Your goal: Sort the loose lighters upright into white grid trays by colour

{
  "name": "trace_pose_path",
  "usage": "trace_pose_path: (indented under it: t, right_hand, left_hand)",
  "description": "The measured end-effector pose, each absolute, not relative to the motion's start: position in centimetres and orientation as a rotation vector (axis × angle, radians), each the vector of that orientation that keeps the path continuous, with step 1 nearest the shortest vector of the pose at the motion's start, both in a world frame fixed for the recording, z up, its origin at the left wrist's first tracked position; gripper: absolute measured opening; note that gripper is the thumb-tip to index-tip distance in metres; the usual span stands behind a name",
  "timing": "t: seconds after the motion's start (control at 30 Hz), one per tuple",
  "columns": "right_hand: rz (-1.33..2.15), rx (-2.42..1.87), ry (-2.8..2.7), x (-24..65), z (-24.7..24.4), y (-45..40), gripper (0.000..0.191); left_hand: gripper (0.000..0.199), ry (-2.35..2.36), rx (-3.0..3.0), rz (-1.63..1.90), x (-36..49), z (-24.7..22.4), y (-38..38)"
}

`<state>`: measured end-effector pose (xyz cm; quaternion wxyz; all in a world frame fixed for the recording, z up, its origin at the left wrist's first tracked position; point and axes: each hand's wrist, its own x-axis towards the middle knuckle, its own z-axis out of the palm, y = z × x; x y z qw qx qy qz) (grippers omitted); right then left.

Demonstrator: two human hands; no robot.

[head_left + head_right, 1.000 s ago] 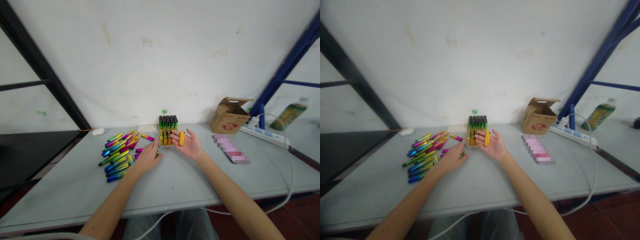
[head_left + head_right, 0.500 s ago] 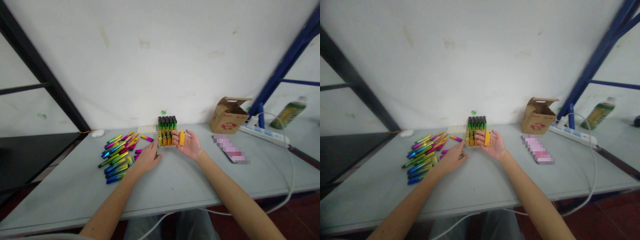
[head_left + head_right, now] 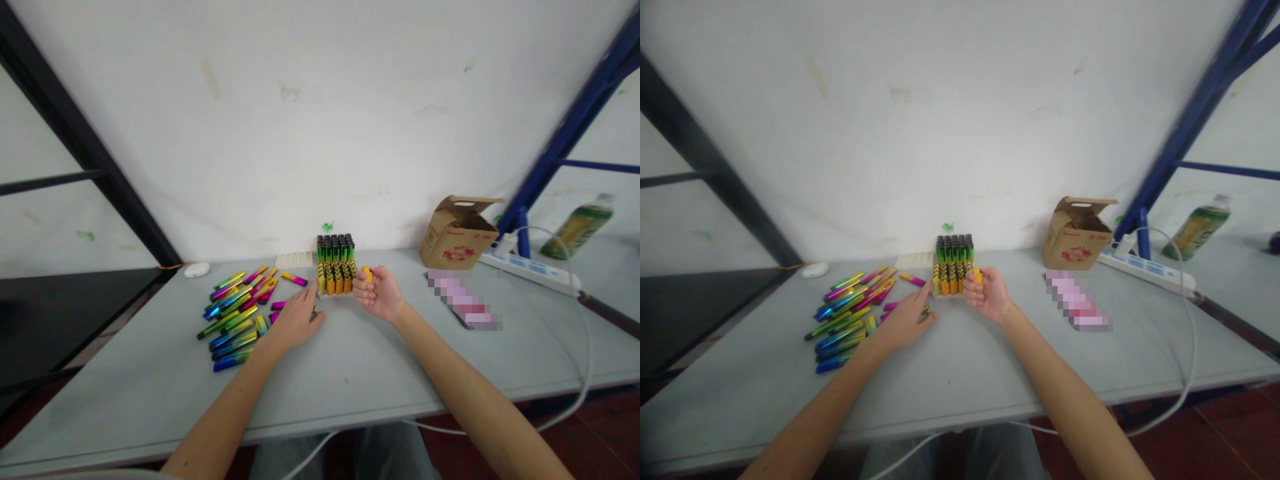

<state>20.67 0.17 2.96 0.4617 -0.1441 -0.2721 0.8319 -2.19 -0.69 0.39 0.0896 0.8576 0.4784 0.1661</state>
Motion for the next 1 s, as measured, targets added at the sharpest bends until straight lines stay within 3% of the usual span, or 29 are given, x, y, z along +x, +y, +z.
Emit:
trace_pose_path:
  t: [0.57,0.83,1.0]
  right_hand:
    - [1.894,-0.468,-0.774,19.9,3.1,-0.2,0.028]
    - [1.006,-0.826,-1.428,19.6,2.3,0.1,0.046]
    - [0.533,-0.92,-1.745,19.2,1.7,-0.4,0.034]
  left_hand:
    - [0.07,1.438,2.552,0.451,-2.0,0.6,-0.8]
    - [0.069,1.426,2.561,0.471,-2.0,0.5,-0.9]
    - [0.069,1.438,2.539,0.47,-2.0,0.5,-0.9]
